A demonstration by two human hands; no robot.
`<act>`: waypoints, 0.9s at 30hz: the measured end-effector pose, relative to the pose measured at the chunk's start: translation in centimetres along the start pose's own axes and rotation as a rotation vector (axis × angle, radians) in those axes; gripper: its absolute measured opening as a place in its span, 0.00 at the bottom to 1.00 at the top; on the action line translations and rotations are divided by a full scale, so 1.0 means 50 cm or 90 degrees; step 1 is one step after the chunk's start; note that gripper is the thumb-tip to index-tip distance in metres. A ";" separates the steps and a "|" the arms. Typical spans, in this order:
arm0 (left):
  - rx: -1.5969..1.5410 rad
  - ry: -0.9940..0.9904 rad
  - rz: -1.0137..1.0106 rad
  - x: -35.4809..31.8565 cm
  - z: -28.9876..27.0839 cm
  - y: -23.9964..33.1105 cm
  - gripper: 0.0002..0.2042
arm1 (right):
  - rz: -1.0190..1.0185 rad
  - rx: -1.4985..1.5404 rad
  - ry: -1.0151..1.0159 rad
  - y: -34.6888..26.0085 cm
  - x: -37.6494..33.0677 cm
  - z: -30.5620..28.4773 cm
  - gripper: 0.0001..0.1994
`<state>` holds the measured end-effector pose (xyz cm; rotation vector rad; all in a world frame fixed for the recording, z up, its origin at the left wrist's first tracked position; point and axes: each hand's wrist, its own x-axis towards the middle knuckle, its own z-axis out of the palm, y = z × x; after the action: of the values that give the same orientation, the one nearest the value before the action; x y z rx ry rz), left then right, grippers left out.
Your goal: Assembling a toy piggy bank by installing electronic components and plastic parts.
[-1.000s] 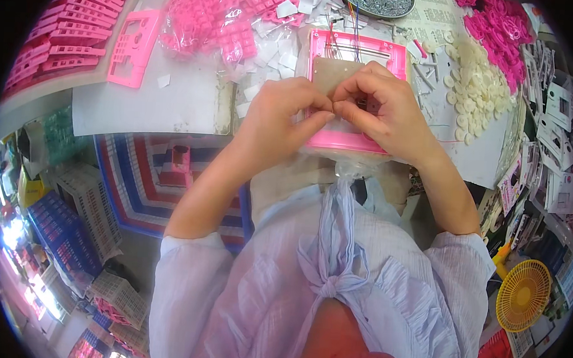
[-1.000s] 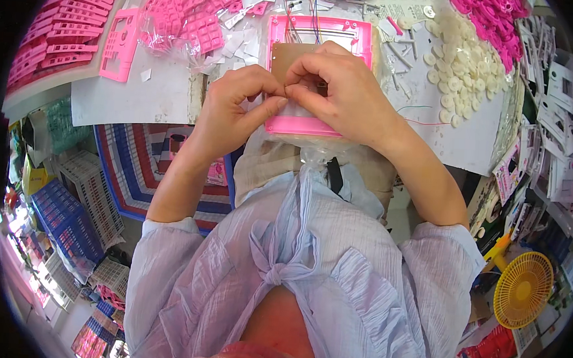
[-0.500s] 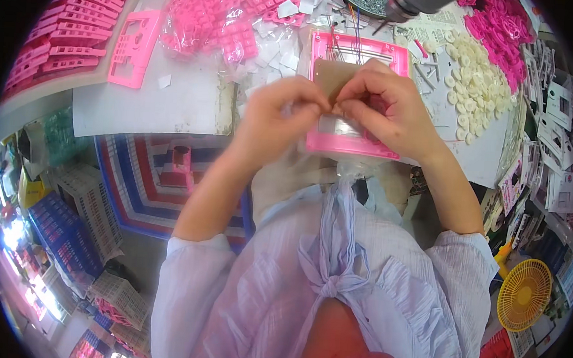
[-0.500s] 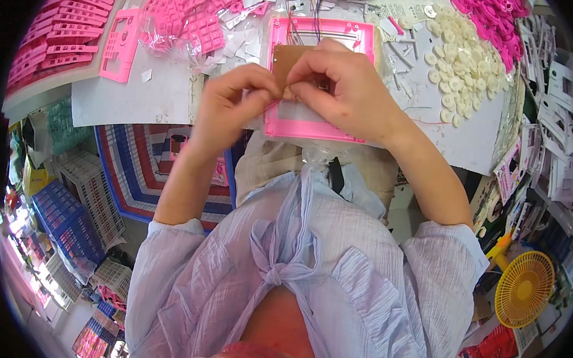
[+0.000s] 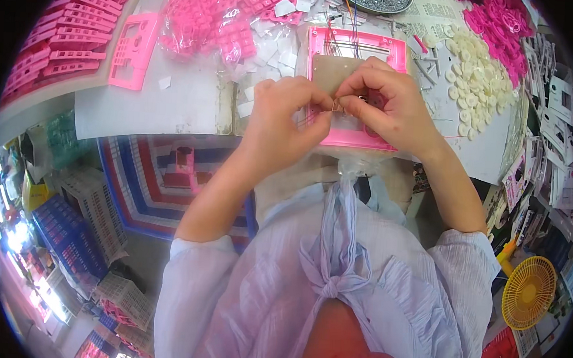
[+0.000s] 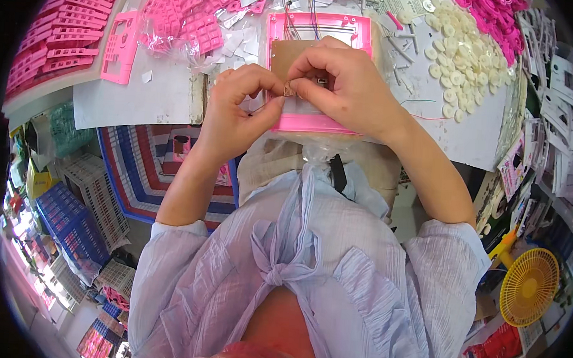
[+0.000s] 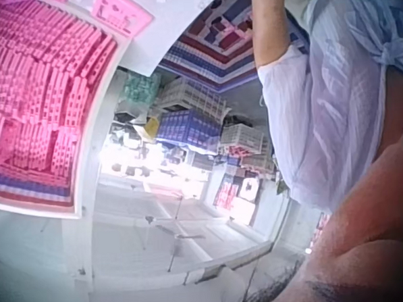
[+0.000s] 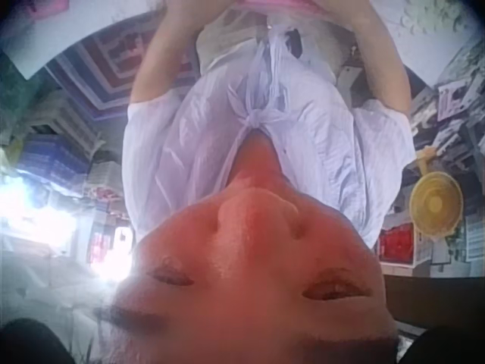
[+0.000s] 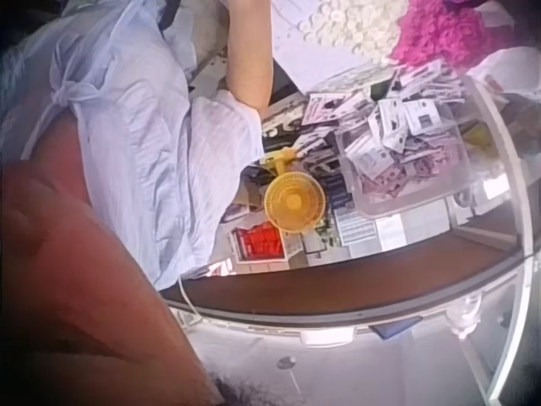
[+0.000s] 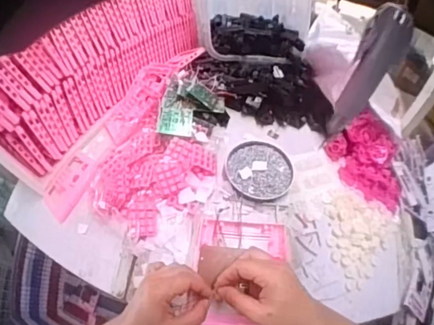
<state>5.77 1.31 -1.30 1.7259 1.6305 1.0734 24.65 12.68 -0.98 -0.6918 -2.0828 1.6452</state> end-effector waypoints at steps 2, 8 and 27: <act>0.003 0.003 -0.002 -0.002 0.001 0.000 0.03 | 0.002 0.001 -0.008 -0.001 0.001 -0.001 0.04; -0.015 0.003 -0.009 -0.003 0.004 0.001 0.03 | 0.003 -0.018 -0.023 -0.005 0.002 -0.004 0.04; -0.047 0.016 0.000 -0.007 0.011 -0.008 0.03 | -0.043 -0.064 0.034 -0.001 -0.006 0.012 0.06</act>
<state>6.02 1.11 -2.02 1.6709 1.5864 1.1440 24.52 12.04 -1.09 -0.6812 -2.1382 1.4788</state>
